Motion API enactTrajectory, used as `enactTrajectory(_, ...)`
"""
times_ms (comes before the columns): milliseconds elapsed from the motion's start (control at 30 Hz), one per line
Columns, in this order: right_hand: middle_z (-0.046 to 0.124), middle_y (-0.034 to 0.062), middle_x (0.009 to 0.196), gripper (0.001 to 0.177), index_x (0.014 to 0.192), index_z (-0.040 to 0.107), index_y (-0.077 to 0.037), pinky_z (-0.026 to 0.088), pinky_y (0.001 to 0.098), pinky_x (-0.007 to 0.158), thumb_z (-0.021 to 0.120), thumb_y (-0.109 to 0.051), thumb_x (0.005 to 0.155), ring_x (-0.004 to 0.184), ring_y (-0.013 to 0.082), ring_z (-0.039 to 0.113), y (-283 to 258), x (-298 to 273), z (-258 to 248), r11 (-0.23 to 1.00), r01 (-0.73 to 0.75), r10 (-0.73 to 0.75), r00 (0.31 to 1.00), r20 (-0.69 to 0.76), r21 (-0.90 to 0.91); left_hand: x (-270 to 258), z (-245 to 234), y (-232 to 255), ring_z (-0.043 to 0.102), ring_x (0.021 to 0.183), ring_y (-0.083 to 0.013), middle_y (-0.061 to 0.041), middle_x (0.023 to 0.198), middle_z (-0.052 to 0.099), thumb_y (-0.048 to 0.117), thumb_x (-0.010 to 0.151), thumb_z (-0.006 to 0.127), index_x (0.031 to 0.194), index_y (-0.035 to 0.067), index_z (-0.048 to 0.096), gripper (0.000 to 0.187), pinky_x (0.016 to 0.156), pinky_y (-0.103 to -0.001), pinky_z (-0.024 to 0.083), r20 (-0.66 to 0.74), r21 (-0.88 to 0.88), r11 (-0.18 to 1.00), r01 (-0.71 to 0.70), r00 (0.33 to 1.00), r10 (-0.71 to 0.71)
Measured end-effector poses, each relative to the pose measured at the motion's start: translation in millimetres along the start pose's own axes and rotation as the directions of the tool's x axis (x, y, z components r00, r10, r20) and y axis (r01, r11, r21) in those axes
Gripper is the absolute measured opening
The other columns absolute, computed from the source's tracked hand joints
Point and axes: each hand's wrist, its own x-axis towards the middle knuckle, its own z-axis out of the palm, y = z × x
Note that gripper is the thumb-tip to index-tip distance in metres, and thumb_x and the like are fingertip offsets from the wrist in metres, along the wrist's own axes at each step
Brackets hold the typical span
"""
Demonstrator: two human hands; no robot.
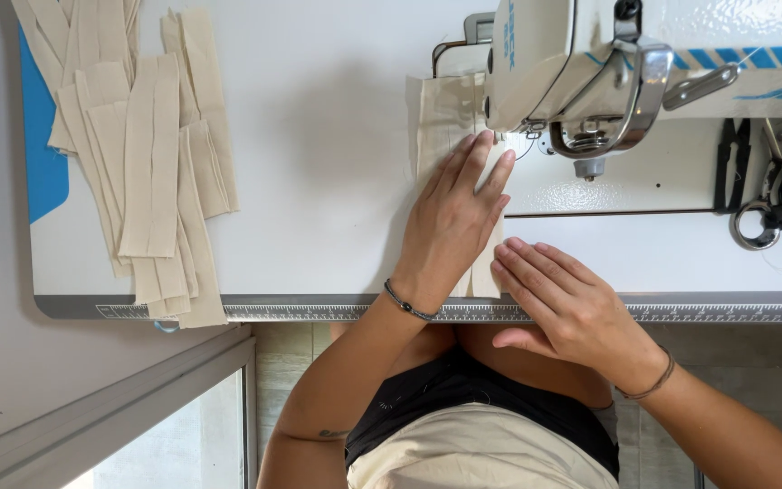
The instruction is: Folding fabric strips and trimming threads with snips at a sewing station
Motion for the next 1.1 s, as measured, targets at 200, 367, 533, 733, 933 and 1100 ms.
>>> enactTrajectory(200, 0.071, 0.0140, 0.132, 0.068, 0.121, 0.072, -0.007, 0.051, 0.0410, 0.109, 0.054, -0.067, 0.094, 0.125, 0.0272, 0.066, 4.1, 6.2, -1.5, 1.000, -0.024, 0.024, 1.000, 0.016, -0.008, -13.5, -8.6, 11.4, 0.056, 0.139, -0.0347, -0.020, 0.150, 0.055, 0.028, 0.106, 0.059, 0.146, 0.007, 0.056, 0.045, 0.118, -0.044, 0.044, -0.020, -0.011, 1.000, -0.026, 0.999, 0.026)
enactTrajectory(367, 0.070, 0.0135, 0.133, 0.070, 0.122, 0.072, -0.007, 0.051, 0.0411, 0.110, 0.055, -0.068, 0.092, 0.126, 0.0267, 0.066, 8.3, 6.9, 1.1, 0.999, -0.042, 0.043, 0.999, 0.033, -0.026, -11.5, -14.6, 12.8, 0.055, 0.141, -0.0346, -0.020, 0.152, 0.054, 0.028, 0.108, 0.055, 0.147, 0.004, 0.054, 0.045, 0.119, -0.044, 0.043, -0.026, -0.061, 0.998, -0.014, 1.000, 0.013)
enactTrajectory(533, 0.070, 0.0145, 0.133, 0.071, 0.122, 0.071, -0.007, 0.050, 0.0415, 0.111, 0.054, -0.069, 0.092, 0.127, 0.0269, 0.065, 12.1, 9.9, 0.2, 0.998, -0.059, 0.060, 0.997, 0.050, -0.016, -5.9, -10.4, 10.2, 0.056, 0.140, -0.0349, -0.020, 0.151, 0.054, 0.028, 0.109, 0.052, 0.147, 0.005, 0.054, 0.045, 0.117, -0.044, 0.045, -0.030, -0.107, 0.994, 0.014, 0.999, -0.018)
enactTrajectory(733, 0.068, 0.0175, 0.135, 0.074, 0.125, 0.070, -0.004, 0.049, 0.0432, 0.112, 0.055, -0.068, 0.091, 0.129, 0.0294, 0.064, 14.4, 13.0, 0.7, 0.997, -0.074, 0.074, 0.996, 0.051, -0.006, -2.1, -7.0, 4.8, 0.057, 0.138, -0.0363, -0.021, 0.147, 0.056, 0.029, 0.108, 0.052, 0.148, 0.006, 0.053, 0.046, 0.116, -0.046, 0.046, -0.036, -0.085, 0.996, 0.006, 0.999, -0.009)
enactTrajectory(933, 0.067, 0.0188, 0.136, 0.072, 0.126, 0.069, -0.002, 0.049, 0.0444, 0.112, 0.055, -0.065, 0.093, 0.129, 0.0318, 0.064, 19.7, 17.7, 0.2, 0.999, -0.042, 0.043, 0.998, 0.045, -0.028, 1.2, -7.5, 3.5, 0.056, 0.139, -0.0368, -0.020, 0.147, 0.056, 0.029, 0.106, 0.055, 0.148, 0.007, 0.052, 0.047, 0.118, -0.046, 0.045, -0.005, -0.059, 0.998, 0.020, 1.000, -0.020)
enactTrajectory(1100, 0.068, 0.0205, 0.133, 0.072, 0.125, 0.069, 0.000, 0.048, 0.0449, 0.113, 0.056, -0.063, 0.093, 0.129, 0.0334, 0.064, 26.0, 24.4, -2.7, 0.999, -0.025, 0.027, 0.998, 0.061, -0.024, 1.4, -11.6, 4.1, 0.055, 0.141, -0.0359, -0.020, 0.149, 0.055, 0.027, 0.108, 0.055, 0.150, 0.008, 0.051, 0.047, 0.118, -0.045, 0.045, 0.027, -0.037, 0.999, 0.032, 0.999, -0.031)
